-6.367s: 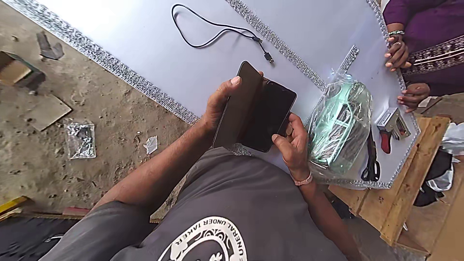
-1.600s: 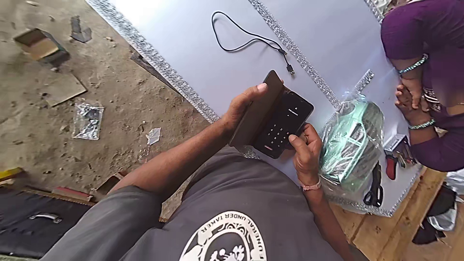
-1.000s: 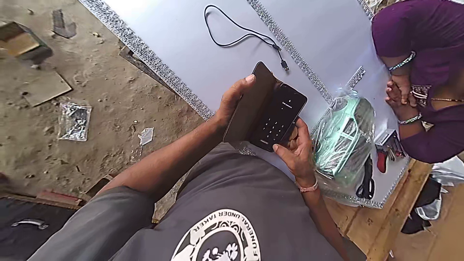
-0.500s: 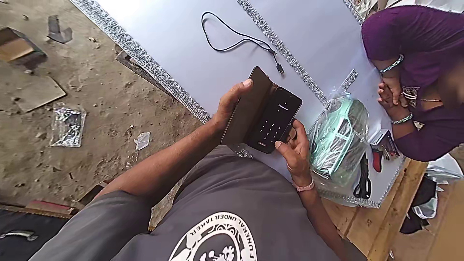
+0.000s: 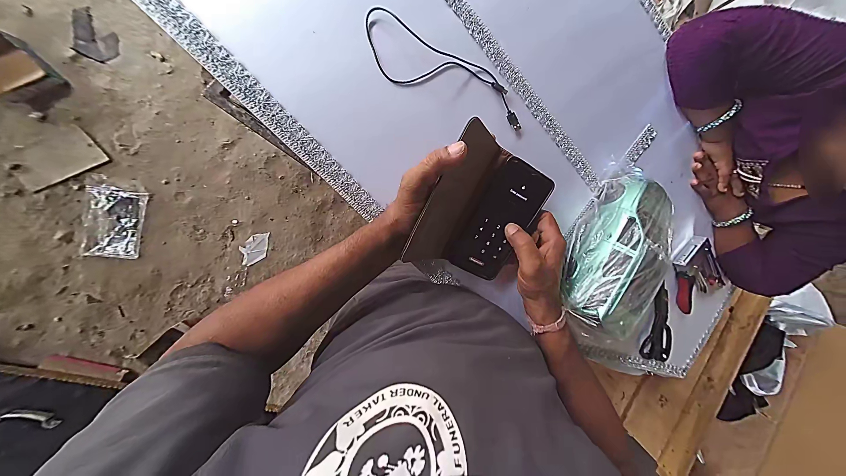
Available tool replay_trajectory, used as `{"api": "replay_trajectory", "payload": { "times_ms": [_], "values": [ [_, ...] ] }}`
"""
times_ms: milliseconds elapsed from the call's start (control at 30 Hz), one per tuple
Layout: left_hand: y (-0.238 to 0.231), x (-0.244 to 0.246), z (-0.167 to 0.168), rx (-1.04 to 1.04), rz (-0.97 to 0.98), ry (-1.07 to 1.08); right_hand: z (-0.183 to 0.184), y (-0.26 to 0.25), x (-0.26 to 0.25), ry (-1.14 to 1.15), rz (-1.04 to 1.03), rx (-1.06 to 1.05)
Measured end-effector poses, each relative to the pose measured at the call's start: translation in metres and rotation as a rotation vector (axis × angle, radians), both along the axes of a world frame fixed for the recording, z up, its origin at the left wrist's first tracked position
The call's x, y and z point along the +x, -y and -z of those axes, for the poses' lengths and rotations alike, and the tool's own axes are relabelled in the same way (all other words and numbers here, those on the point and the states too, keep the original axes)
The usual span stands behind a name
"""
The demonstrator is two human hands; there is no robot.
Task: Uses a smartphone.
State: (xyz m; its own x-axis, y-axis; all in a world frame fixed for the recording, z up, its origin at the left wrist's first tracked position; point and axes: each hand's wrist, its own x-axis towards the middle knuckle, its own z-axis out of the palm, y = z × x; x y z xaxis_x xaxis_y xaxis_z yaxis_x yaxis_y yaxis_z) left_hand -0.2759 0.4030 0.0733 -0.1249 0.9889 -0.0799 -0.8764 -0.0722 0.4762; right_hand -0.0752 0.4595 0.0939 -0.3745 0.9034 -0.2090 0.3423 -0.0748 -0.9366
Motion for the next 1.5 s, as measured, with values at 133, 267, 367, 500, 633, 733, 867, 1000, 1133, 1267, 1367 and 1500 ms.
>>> {"api": "replay_trajectory", "payload": {
  "times_ms": [133, 267, 367, 500, 633, 733, 867, 1000, 1133, 1267, 1367, 1500],
  "values": [
    [0.001, 0.001, -0.002, -0.028, -0.024, -0.029, -0.001, -0.002, -0.005, 0.101, 0.0, 0.037],
    [0.001, 0.002, -0.004, -0.04, -0.038, -0.015, -0.002, -0.003, -0.007, 0.149, 0.005, 0.046],
    [0.0, 0.001, -0.004, -0.032, -0.036, -0.02, -0.001, -0.003, -0.002, 0.059, -0.032, 0.033],
    [0.001, 0.002, -0.004, -0.033, -0.032, -0.016, -0.001, -0.001, 0.002, 0.088, -0.077, 0.052],
    [0.004, 0.005, -0.014, -0.098, -0.04, -0.021, 0.0, 0.001, 0.0, 0.165, -0.059, 0.09],
    [0.009, -0.005, 0.015, 0.016, -0.014, -0.009, -0.001, 0.001, 0.002, 0.103, -0.073, 0.06],
    [0.01, -0.012, 0.048, 0.106, 0.015, 0.008, -0.001, 0.002, 0.007, 0.071, -0.116, 0.04],
    [0.01, -0.012, 0.046, 0.113, 0.011, -0.007, 0.003, 0.006, 0.005, 0.258, -0.121, 0.157],
    [0.002, 0.001, 0.0, -0.029, -0.057, -0.041, 0.001, 0.005, 0.006, 0.227, -0.134, 0.152],
    [0.0, 0.002, -0.003, -0.004, -0.057, -0.037, -0.001, 0.005, 0.013, 0.126, -0.181, 0.102],
    [0.001, 0.002, -0.003, -0.016, -0.053, -0.03, 0.002, 0.009, 0.012, 0.218, -0.191, 0.163],
    [0.004, 0.004, -0.009, -0.049, -0.06, -0.037, 0.005, 0.009, 0.01, 0.318, -0.188, 0.219]
  ]
}}
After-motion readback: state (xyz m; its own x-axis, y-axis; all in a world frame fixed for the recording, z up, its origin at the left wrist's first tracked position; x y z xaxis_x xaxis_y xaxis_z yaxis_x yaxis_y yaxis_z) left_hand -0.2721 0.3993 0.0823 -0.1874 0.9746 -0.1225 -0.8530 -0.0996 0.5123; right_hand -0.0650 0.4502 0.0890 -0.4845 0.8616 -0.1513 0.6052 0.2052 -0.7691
